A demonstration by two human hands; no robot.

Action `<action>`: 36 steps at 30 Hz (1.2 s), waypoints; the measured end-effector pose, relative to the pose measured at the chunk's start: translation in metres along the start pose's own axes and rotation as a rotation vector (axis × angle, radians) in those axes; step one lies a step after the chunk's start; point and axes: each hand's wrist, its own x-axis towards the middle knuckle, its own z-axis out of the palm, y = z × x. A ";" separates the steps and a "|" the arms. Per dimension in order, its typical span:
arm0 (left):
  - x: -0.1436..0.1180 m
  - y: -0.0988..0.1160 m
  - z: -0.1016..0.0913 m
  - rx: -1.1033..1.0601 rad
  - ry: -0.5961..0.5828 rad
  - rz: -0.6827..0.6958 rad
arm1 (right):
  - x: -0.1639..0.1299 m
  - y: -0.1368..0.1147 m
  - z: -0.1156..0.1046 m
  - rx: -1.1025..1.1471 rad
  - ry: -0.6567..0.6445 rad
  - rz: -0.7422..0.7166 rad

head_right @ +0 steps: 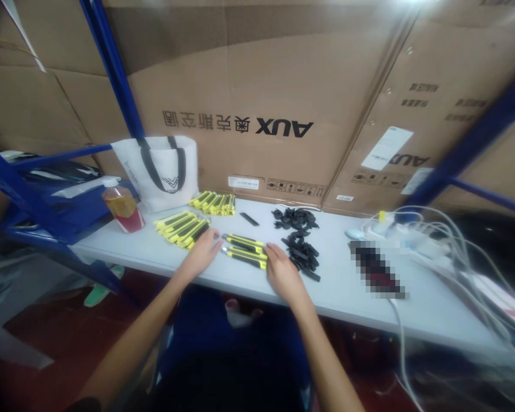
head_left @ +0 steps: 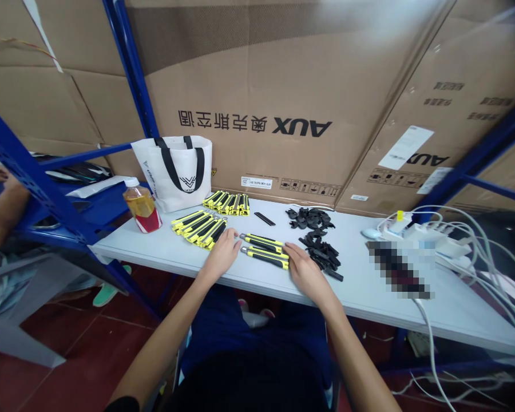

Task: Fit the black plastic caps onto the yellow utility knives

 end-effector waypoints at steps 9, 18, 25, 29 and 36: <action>-0.001 -0.005 0.008 0.164 -0.022 0.059 | 0.000 0.000 0.001 0.004 -0.005 0.015; -0.001 -0.008 0.007 0.081 -0.045 0.058 | -0.001 0.002 0.005 -0.036 0.016 0.033; -0.001 -0.009 0.009 0.115 -0.096 0.049 | -0.001 0.005 0.005 -0.060 0.011 0.013; -0.001 -0.008 0.008 0.156 -0.116 0.054 | -0.001 0.006 0.006 -0.058 0.012 0.011; -0.002 -0.011 0.008 0.126 -0.083 0.095 | -0.002 0.008 0.007 -0.044 0.022 0.009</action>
